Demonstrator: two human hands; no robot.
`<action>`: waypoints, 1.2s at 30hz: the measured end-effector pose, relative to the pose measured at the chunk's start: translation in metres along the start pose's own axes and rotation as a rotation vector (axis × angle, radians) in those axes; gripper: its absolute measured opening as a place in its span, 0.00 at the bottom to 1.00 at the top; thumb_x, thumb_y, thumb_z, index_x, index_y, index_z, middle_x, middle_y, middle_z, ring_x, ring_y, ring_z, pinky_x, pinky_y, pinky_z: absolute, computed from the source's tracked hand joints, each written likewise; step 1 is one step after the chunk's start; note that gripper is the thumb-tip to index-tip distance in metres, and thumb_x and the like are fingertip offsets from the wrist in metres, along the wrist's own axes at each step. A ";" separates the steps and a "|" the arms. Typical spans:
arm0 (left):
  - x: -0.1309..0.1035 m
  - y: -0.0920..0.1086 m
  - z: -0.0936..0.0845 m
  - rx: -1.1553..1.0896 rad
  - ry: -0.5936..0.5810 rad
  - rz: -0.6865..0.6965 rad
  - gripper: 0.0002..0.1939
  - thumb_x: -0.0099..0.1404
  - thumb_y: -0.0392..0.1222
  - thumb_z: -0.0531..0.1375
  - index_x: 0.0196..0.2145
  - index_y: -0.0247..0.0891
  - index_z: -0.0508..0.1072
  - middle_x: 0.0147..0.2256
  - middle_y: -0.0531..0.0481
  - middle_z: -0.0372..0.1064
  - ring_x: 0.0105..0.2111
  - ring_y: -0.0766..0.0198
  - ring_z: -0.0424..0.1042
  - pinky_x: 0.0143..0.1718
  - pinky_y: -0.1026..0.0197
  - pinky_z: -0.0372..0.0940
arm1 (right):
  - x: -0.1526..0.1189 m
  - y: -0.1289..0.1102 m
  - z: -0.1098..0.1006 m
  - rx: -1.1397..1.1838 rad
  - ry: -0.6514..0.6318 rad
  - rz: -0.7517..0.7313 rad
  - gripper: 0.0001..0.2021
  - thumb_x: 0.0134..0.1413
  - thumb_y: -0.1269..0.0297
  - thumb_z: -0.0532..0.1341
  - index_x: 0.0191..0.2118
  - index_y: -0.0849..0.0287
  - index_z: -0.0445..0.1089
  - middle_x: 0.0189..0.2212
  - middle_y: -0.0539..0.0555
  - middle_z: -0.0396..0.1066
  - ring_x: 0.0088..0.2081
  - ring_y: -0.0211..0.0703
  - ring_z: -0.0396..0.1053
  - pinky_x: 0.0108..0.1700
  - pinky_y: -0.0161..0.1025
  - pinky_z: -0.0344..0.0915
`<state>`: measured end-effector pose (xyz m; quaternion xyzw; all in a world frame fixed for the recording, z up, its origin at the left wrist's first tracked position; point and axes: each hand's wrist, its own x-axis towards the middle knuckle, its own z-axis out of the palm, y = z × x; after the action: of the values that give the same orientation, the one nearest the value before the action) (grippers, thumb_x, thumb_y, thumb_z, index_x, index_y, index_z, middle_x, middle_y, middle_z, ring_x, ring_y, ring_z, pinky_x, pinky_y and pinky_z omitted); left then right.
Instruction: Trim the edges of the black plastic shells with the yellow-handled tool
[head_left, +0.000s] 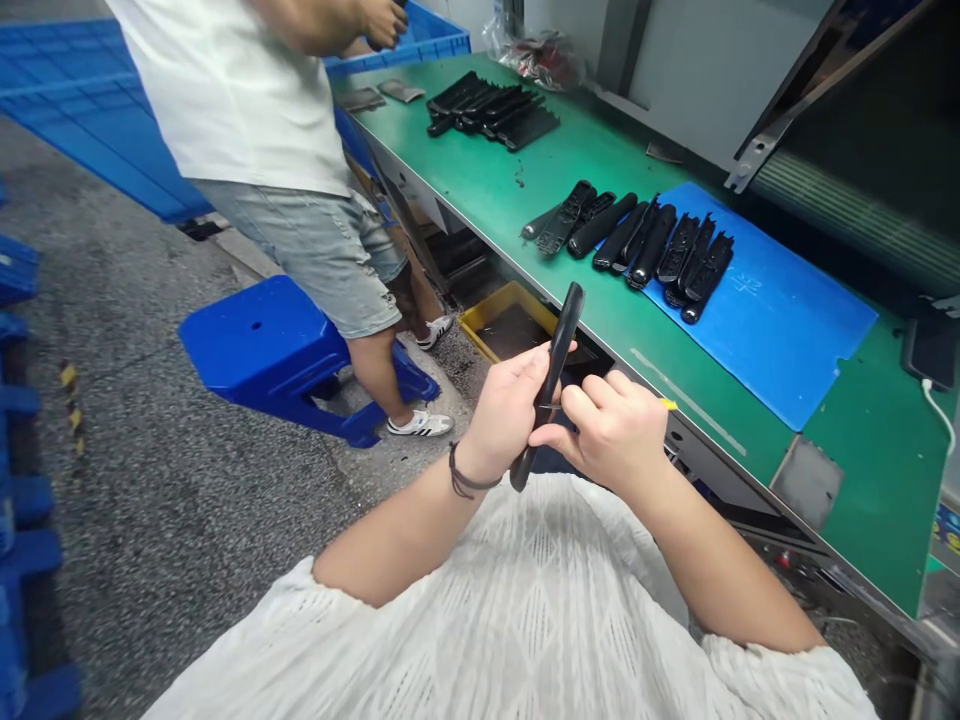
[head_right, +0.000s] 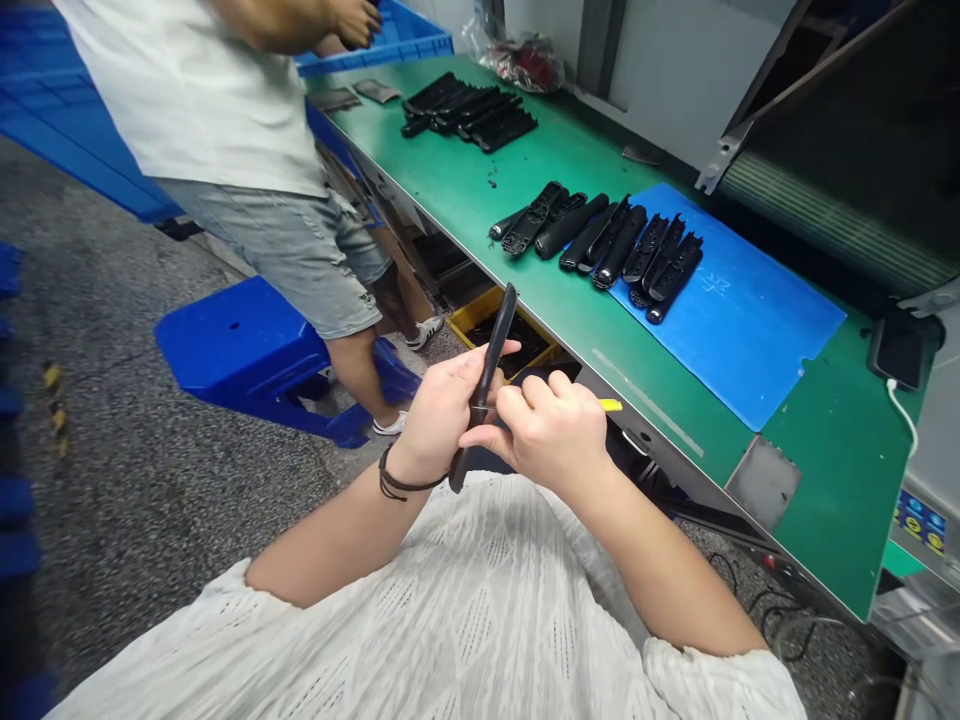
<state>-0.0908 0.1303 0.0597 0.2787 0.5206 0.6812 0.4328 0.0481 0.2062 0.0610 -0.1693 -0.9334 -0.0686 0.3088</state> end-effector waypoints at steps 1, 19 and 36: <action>0.000 0.000 0.000 0.014 0.004 0.009 0.25 0.73 0.59 0.59 0.52 0.35 0.80 0.23 0.55 0.59 0.22 0.69 0.55 0.23 0.64 0.53 | -0.001 0.000 0.001 -0.005 0.014 -0.002 0.31 0.69 0.34 0.52 0.26 0.56 0.66 0.22 0.50 0.62 0.28 0.41 0.52 0.30 0.42 0.43; 0.020 0.007 0.002 -0.291 0.189 -0.187 0.20 0.76 0.55 0.57 0.50 0.34 0.75 0.19 0.61 0.53 0.13 0.73 0.49 0.13 0.69 0.46 | -0.018 -0.026 0.008 0.164 -0.114 -0.047 0.33 0.65 0.30 0.53 0.25 0.56 0.64 0.21 0.50 0.61 0.27 0.40 0.51 0.30 0.43 0.41; 0.047 -0.010 -0.042 -0.497 0.527 -0.370 0.18 0.80 0.50 0.49 0.45 0.35 0.71 0.18 0.63 0.48 0.12 0.74 0.46 0.14 0.69 0.41 | -0.009 -0.018 0.042 0.342 -0.210 0.184 0.15 0.72 0.70 0.51 0.54 0.56 0.73 0.36 0.53 0.73 0.34 0.39 0.67 0.32 0.36 0.56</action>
<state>-0.1449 0.1526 0.0343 -0.1168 0.4746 0.7450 0.4540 0.0250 0.1973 0.0216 -0.2052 -0.9392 0.1370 0.2389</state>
